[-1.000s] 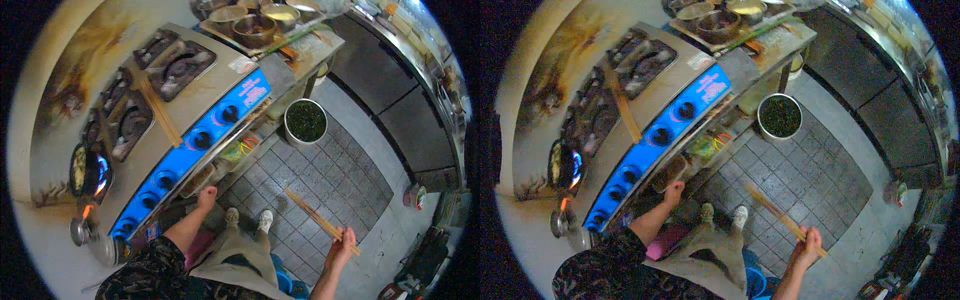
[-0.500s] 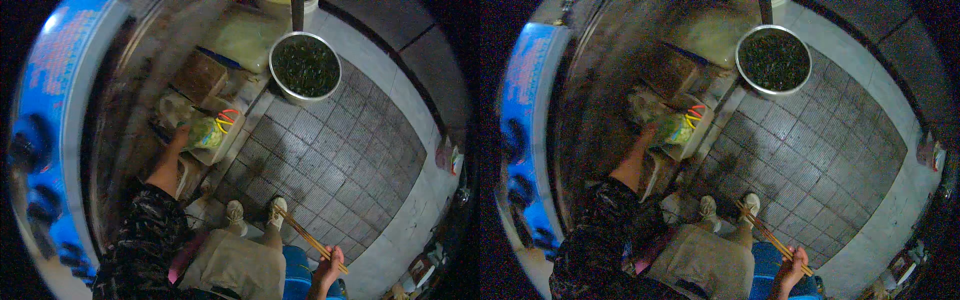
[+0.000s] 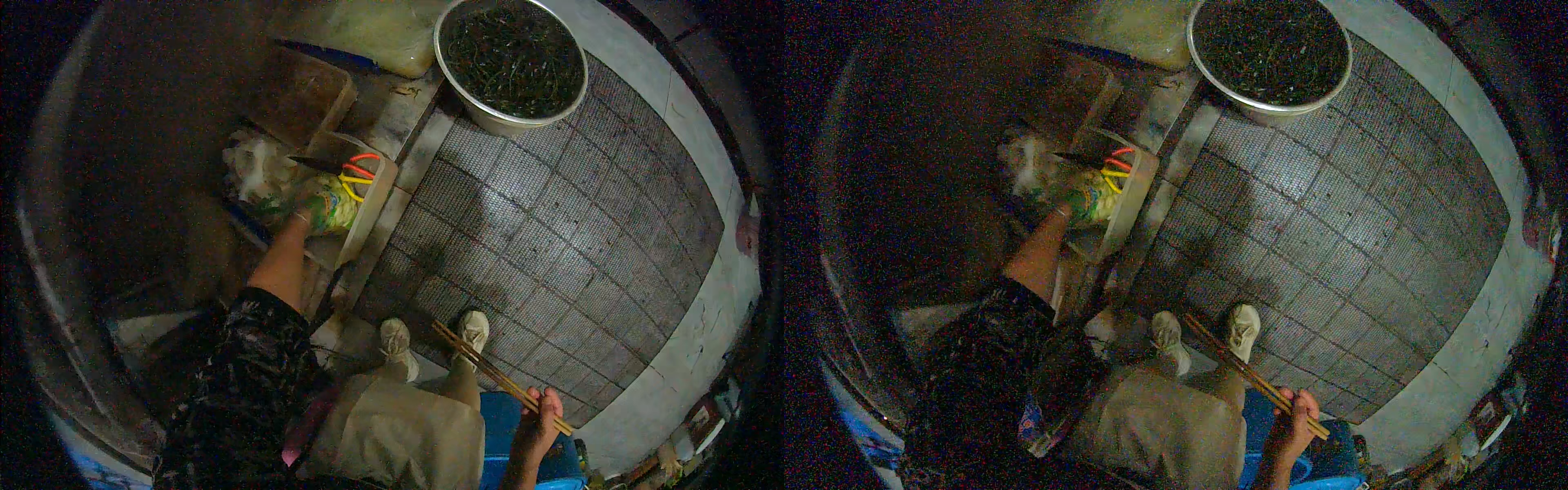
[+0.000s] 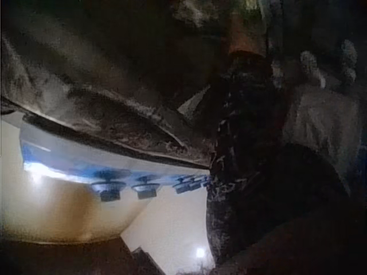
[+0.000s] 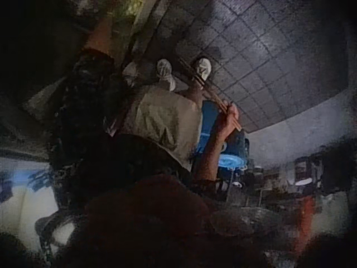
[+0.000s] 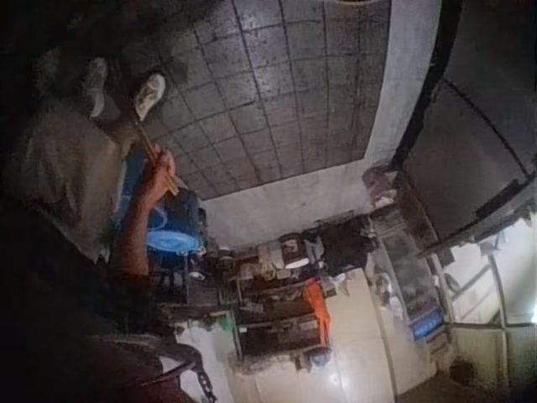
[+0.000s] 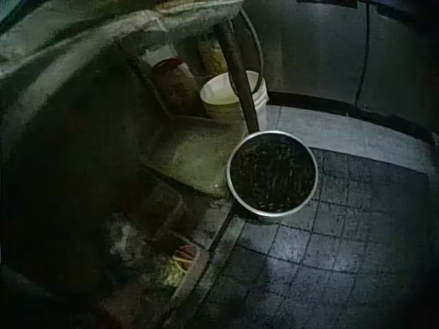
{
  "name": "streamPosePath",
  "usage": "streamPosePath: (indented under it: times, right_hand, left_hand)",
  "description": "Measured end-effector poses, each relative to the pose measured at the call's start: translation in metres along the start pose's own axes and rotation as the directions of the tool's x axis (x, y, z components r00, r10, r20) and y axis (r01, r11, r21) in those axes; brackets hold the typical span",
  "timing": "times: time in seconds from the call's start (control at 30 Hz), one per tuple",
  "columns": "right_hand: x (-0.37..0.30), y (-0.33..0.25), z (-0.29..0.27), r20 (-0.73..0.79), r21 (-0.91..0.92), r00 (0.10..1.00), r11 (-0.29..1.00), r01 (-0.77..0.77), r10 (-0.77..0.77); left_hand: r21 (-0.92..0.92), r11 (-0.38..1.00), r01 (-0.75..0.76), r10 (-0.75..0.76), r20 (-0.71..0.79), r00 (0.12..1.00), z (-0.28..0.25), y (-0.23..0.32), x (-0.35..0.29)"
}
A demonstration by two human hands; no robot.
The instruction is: The person retrieves noodles from a container under the stove and adds them to a pot of boiling liquid. They stir the noodles with chopsticks, add seasonings from various containers, and transfer the cooked noodles and broth into a serving bowl.
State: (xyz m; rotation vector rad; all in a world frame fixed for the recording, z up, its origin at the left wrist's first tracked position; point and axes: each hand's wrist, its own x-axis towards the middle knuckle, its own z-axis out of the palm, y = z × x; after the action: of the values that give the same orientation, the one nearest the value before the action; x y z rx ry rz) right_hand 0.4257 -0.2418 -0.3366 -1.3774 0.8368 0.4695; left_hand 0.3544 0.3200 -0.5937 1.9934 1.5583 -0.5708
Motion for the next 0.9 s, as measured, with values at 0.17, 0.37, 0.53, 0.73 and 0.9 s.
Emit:
streamPosePath:
  times: [0.17, 0.37, 0.53, 0.73, 0.9]
  right_hand:
    - [-0.013, -0.010, -0.006, 0.101, 0.018, 0.992, 0.997, 0.069, -0.071]
    - [-0.038, -0.042, -0.010, 0.028, 0.110, 0.993, 0.988, 0.109, -0.112]
    - [-0.083, -0.100, 0.010, 0.129, 0.116, 0.983, 0.986, 0.119, -0.133]
    - [-0.137, -0.176, 0.028, 0.090, 0.151, 0.960, 0.957, 0.249, -0.265]
    - [-0.156, -0.210, 0.007, 0.404, -0.163, 0.675, 0.677, 0.717, -0.618]
  left_hand:
    - [-0.114, 0.993, -0.010, 0.005, -0.048, 0.999, -0.021, -0.005, -0.019]
    - [-0.308, 0.931, -0.197, 0.022, -0.492, 0.870, -0.041, 0.012, -0.092]
    - [-0.509, 0.752, -0.420, 0.082, -0.559, 0.825, -0.055, 0.040, -0.206]
    - [-0.898, 0.358, -0.256, 0.273, -0.162, 0.948, -0.081, 0.100, -0.375]
    - [-0.717, 0.476, -0.508, 0.597, -0.160, 0.786, -0.140, 0.102, -0.487]
